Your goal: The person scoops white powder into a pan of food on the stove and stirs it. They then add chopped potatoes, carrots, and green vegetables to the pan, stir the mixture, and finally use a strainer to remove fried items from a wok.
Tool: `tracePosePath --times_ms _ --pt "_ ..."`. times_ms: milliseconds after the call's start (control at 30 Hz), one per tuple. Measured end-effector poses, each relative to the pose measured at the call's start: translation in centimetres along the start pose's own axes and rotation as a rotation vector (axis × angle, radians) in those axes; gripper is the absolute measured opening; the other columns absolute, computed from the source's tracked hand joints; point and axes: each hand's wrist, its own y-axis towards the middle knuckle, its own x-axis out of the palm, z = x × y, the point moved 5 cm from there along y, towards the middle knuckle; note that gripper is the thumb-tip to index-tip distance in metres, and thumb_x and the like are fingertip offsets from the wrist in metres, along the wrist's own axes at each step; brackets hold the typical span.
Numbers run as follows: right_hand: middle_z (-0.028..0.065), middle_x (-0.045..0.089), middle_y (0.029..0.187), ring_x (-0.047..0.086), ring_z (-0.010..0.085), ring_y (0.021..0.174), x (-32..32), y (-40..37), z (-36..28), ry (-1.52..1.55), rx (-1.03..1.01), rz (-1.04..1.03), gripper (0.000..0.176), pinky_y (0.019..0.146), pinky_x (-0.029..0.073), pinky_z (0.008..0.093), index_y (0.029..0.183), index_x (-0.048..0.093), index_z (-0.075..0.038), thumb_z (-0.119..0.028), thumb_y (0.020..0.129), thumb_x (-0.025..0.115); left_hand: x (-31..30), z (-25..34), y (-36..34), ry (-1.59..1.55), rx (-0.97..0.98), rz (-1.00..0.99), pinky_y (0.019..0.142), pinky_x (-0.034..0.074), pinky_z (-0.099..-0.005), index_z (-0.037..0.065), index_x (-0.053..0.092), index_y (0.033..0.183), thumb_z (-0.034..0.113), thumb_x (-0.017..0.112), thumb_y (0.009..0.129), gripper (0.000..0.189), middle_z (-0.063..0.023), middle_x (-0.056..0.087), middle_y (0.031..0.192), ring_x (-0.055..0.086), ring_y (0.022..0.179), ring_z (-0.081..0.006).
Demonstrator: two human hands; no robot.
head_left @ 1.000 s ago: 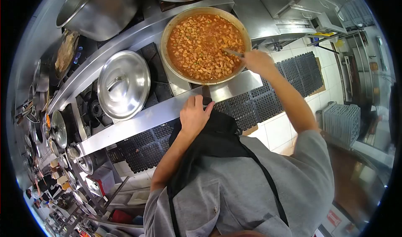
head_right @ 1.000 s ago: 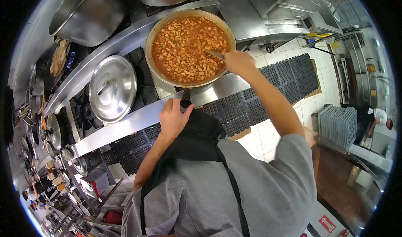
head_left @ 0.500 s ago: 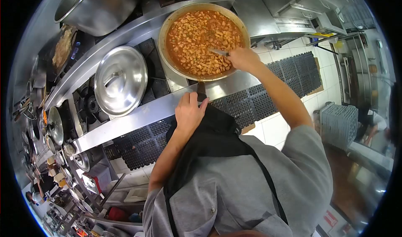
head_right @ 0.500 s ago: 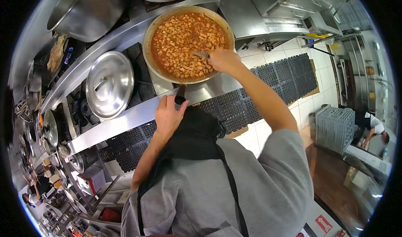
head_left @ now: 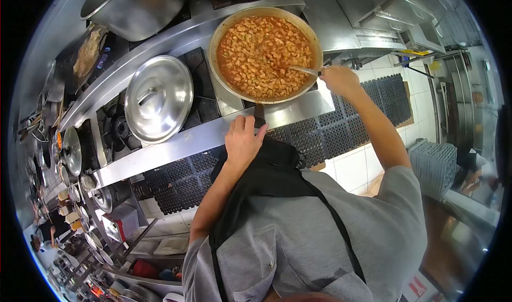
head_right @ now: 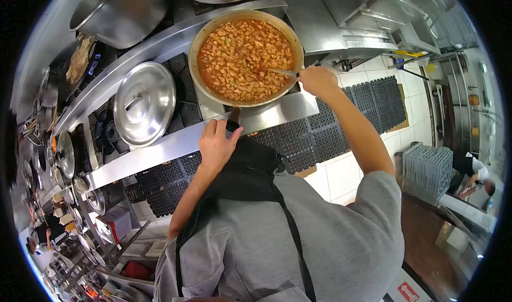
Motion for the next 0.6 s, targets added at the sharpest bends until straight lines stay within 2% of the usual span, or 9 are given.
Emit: tracePosePath --times_ms 67,167,200,300,333,433,500,567,600 --pt "0.0168 0.068 0.086 0.068 0.0348 0.083 0.1 1.0 0.1 -0.029 0.048 0.039 0.026 0.07 0.055 0.0453 0.09 0.067 -0.004 -0.026 0.09 0.054 0.1 -0.1 -0.1 -0.004 0.008 0.004 0.057 0.049 -0.0409 0.003 0.055 0.088 0.023 0.081 0.07 0.038 -0.0123 0.054 0.079 0.057 0.069 -0.033" --pt "0.0154 0.068 0.082 0.068 0.0349 0.076 1.9 4.4 -4.1 -0.068 -0.078 0.039 0.022 0.067 0.056 0.0451 0.095 0.068 -0.005 -0.019 0.084 0.054 0.5 0.1 -0.1 0.022 0.021 0.0 0.054 0.05 -0.0407 0.005 0.053 0.088 0.025 0.078 0.072 0.036 -0.0114 0.052 0.081 0.058 0.073 -0.0309" --pt "0.0154 0.068 0.083 0.069 0.0343 0.077 0.0 2.7 -5.1 0.014 -0.057 -0.009 0.022 0.067 0.056 0.0443 0.095 0.069 -0.004 -0.017 0.084 0.054 0.5 0.1 -0.1 0.026 0.019 -0.009 0.054 0.05 -0.0408 0.005 0.053 0.088 0.025 0.078 0.072 0.036 -0.0113 0.052 0.081 0.058 0.074 -0.031" --pt "0.0149 0.069 0.082 0.069 0.033 0.076 -0.7 -0.3 -1.5 -0.079 -0.113 -0.034 0.021 0.066 0.056 0.0443 0.094 0.068 -0.004 -0.015 0.083 0.055 0.2 0.1 0.1 0.019 0.012 -0.001 0.056 0.05 -0.0407 0.004 0.055 0.089 0.023 0.079 0.071 0.036 -0.0117 0.054 0.081 0.058 0.072 -0.0317" --pt "0.0139 0.069 0.083 0.069 0.0309 0.077 -1.4 -0.5 -0.3 -0.083 -0.045 0.045 0.018 0.066 0.056 0.0444 0.09 0.069 -0.004 -0.015 0.083 0.056 0.0 0.2 0.0 0.007 0.012 0.009 0.057 0.05 -0.0405 0.003 0.057 0.09 0.022 0.081 0.07 0.037 -0.0122 0.055 0.081 0.058 0.071 -0.0324" --pt "0.0138 0.069 0.084 0.069 0.03 0.078 -2.1 1.6 -1.7 -0.095 0.021 0.051 0.019 0.067 0.056 0.0441 0.086 0.07 -0.005 -0.018 0.085 0.055 0.2 0.0 0.0 -0.005 0.006 -0.012 0.058 0.05 -0.0405 0.003 0.057 0.089 0.023 0.08 0.07 0.037 -0.0122 0.056 0.081 0.059 0.071 -0.0324" --pt "0.014 0.069 0.086 0.069 0.0302 0.08 0.0 3.2 -2.7 -0.135 -0.023 0.085 0.021 0.069 0.056 0.0425 0.083 0.07 -0.005 -0.019 0.087 0.056 0.5 0.1 0.0 -0.009 0.0 -0.017 0.058 0.05 -0.0407 0.003 0.057 0.089 0.023 0.08 0.07 0.036 -0.0123 0.056 0.08 0.059 0.071 -0.0326" --pt "0.0137 0.069 0.088 0.069 0.0301 0.081 -0.9 2.4 -4.2 -0.138 -0.094 0.09 0.02 0.071 0.056 0.0416 0.088 0.07 -0.005 -0.018 0.087 0.055 0.3 -0.2 -0.1 -0.001 -0.015 -0.02 0.059 0.05 -0.041 0.003 0.057 0.089 0.023 0.08 0.071 0.036 -0.0124 0.056 0.079 0.059 0.071 -0.0328" --pt "0.0129 0.069 0.087 0.07 0.0292 0.083 -2.7 0.9 -3.7 -0.11 0.006 0.066 0.02 0.071 0.057 0.0414 0.093 0.07 -0.005 -0.019 0.087 0.057 0.3 -0.3 0.0 0.013 0.012 -0.018 0.058 0.05 -0.0406 0.003 0.055 0.089 0.025 0.079 0.072 0.036 -0.0122 0.055 0.08 0.059 0.071 -0.0322"
